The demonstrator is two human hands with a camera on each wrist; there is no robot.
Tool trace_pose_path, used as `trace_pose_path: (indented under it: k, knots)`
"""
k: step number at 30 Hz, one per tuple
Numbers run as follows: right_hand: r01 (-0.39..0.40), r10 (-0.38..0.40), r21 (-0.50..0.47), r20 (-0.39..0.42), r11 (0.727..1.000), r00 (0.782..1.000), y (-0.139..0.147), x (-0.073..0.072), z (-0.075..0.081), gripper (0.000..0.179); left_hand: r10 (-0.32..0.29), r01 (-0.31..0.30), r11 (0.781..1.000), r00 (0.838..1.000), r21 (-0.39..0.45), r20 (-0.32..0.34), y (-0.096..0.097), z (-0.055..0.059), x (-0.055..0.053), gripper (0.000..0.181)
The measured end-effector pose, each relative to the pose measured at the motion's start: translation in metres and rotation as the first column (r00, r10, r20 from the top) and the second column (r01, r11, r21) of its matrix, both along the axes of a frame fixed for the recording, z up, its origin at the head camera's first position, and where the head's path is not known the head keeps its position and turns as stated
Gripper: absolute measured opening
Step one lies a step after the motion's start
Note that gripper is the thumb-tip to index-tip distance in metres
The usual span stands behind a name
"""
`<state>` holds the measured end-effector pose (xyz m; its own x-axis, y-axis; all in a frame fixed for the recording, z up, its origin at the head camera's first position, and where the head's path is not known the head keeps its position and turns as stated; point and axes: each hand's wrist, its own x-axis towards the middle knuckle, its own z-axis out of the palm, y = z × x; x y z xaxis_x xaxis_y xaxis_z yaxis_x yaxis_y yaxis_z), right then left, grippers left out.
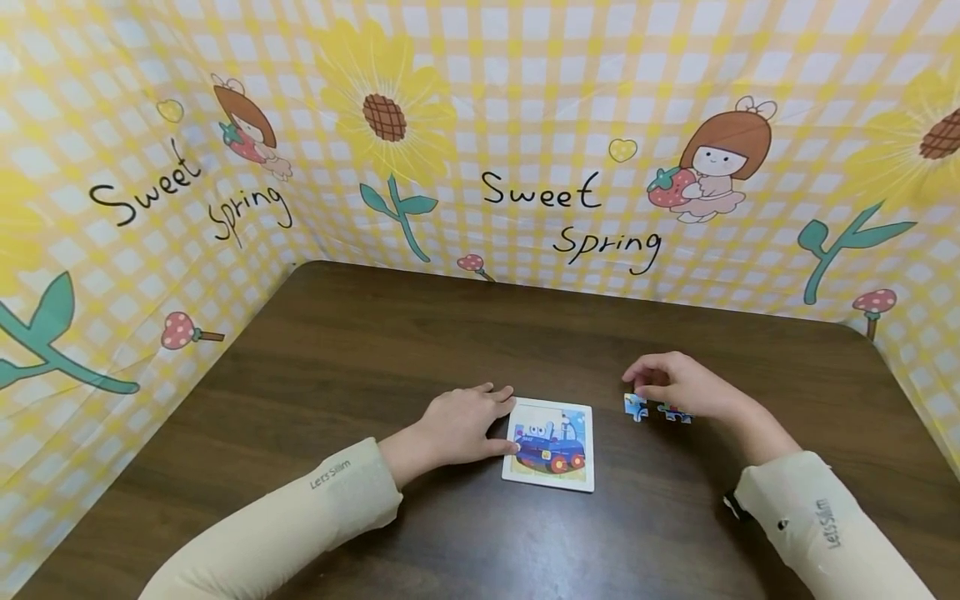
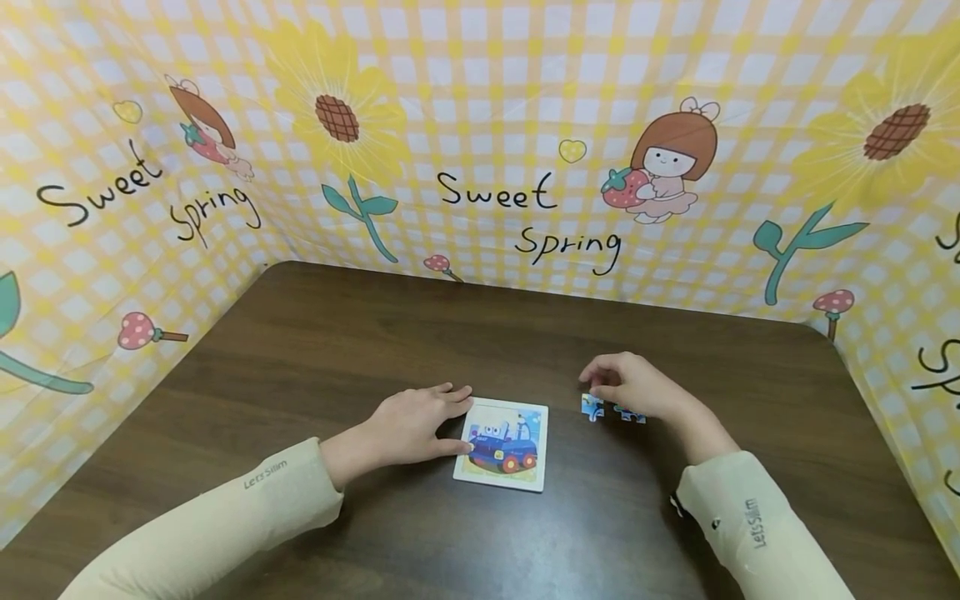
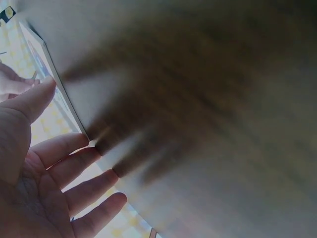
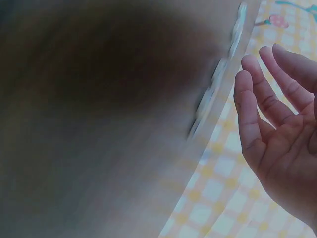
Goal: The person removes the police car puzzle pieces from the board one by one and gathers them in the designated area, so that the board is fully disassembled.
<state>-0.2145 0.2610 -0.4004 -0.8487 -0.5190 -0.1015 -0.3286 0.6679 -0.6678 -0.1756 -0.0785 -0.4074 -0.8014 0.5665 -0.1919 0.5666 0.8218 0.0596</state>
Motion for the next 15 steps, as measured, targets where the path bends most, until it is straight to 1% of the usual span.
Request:
trace_pose_path:
  k: [7, 9, 13, 15]
  knots:
    - [-0.089, 0.089, 0.003, -0.056, 0.996, 0.994, -0.032, 0.000, 0.000, 0.019, 0.000, 0.000, 1.000, 1.000, 0.004, -0.006, 0.000, -0.001, 0.001, 0.071]
    - [-0.106, 0.106, 0.002, -0.056, 0.994, 0.993, -0.041, 0.000, -0.001, 0.019, -0.002, 0.002, 1.000, 1.000, 0.001, -0.008, 0.000, -0.001, 0.001, 0.071]
    - [-0.173, 0.173, 0.001, -0.056, 0.985, 0.983, -0.057, 0.001, -0.004, 0.018, 0.002, -0.002, 1.000, 1.000, -0.002, -0.004, 0.000, -0.002, 0.000, 0.071]
    - [-0.196, 0.196, 0.002, -0.043, 0.981, 0.980, -0.064, 0.003, -0.004, 0.018, 0.004, -0.004, 1.000, 1.000, 0.000, 0.000, 0.000, -0.002, 0.000, 0.071]
